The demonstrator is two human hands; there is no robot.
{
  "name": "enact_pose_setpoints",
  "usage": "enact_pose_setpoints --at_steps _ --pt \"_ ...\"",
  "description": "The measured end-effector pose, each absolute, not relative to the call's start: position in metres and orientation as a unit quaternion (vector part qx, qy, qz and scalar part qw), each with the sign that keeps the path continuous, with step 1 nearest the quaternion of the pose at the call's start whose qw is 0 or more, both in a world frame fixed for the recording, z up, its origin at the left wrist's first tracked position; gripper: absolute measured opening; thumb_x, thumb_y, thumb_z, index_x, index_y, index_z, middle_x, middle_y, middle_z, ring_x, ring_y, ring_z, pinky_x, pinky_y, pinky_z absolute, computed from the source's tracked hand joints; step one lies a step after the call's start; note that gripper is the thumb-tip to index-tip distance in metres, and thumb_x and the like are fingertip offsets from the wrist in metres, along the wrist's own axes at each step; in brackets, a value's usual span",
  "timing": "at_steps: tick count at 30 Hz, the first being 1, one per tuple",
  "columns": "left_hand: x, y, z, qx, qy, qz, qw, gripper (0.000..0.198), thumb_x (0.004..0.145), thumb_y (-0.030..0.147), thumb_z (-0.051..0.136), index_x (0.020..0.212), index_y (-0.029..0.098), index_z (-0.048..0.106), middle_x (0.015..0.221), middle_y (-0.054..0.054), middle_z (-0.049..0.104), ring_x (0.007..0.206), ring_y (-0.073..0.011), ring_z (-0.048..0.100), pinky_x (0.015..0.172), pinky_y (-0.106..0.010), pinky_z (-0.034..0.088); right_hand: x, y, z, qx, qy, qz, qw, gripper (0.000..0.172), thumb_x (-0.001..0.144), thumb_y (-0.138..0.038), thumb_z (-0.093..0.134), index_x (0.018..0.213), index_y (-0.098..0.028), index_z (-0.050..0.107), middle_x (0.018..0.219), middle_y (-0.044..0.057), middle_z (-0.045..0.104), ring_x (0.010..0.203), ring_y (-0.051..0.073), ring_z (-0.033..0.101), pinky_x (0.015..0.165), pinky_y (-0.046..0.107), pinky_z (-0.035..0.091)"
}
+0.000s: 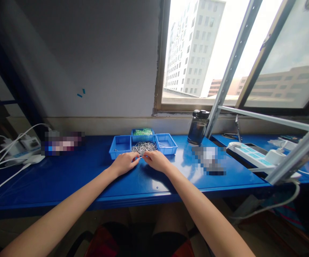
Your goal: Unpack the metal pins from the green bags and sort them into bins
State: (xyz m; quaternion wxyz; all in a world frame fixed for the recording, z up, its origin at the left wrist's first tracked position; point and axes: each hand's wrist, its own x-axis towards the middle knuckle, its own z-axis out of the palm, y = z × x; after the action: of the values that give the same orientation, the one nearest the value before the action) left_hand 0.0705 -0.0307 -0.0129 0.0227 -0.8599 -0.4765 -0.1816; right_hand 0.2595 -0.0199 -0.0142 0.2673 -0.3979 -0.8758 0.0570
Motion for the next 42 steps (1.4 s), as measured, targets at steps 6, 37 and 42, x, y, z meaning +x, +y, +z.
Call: enact_pose_setpoints --at_steps 6,37,42 --pt "0.0706 -0.0311 -0.0119 -0.875 -0.455 -0.166 0.018 0.018 0.084 0.031 0.044 0.09 0.022 0.059 0.083 -0.002 0.066 0.075 -0.0189 0.062 0.06 -0.024 0.042 0.2589 -0.0232 -0.0109 -0.402 -0.872 0.056 0.271 0.015 0.084 -0.023 0.049 0.079 -0.017 0.061 0.056 -0.001 0.052 0.05 0.008 0.04 0.052 0.018 0.029" --pt "0.0719 -0.0316 -0.0091 -0.874 -0.434 -0.215 0.021 0.023 0.088 0.026 0.037 0.101 0.021 0.056 0.096 -0.004 0.064 0.084 -0.0174 0.061 0.069 -0.024 0.045 0.2616 -0.0185 -0.0172 -0.409 -0.884 0.051 0.222 0.015 0.084 -0.022 0.048 0.082 -0.018 0.063 0.06 0.001 0.059 0.053 0.009 0.048 0.054 0.019 0.03" --pt "0.0738 -0.034 -0.0074 -0.892 -0.391 -0.229 0.007 0.022 0.087 0.026 0.041 0.1 0.021 0.057 0.094 -0.003 0.062 0.079 -0.0146 0.06 0.067 -0.022 0.045 0.2603 -0.0204 -0.0159 -0.392 -0.889 0.066 0.225 0.016 0.085 -0.019 0.047 0.079 -0.017 0.061 0.062 0.001 0.059 0.055 0.01 0.049 0.055 0.019 0.03"
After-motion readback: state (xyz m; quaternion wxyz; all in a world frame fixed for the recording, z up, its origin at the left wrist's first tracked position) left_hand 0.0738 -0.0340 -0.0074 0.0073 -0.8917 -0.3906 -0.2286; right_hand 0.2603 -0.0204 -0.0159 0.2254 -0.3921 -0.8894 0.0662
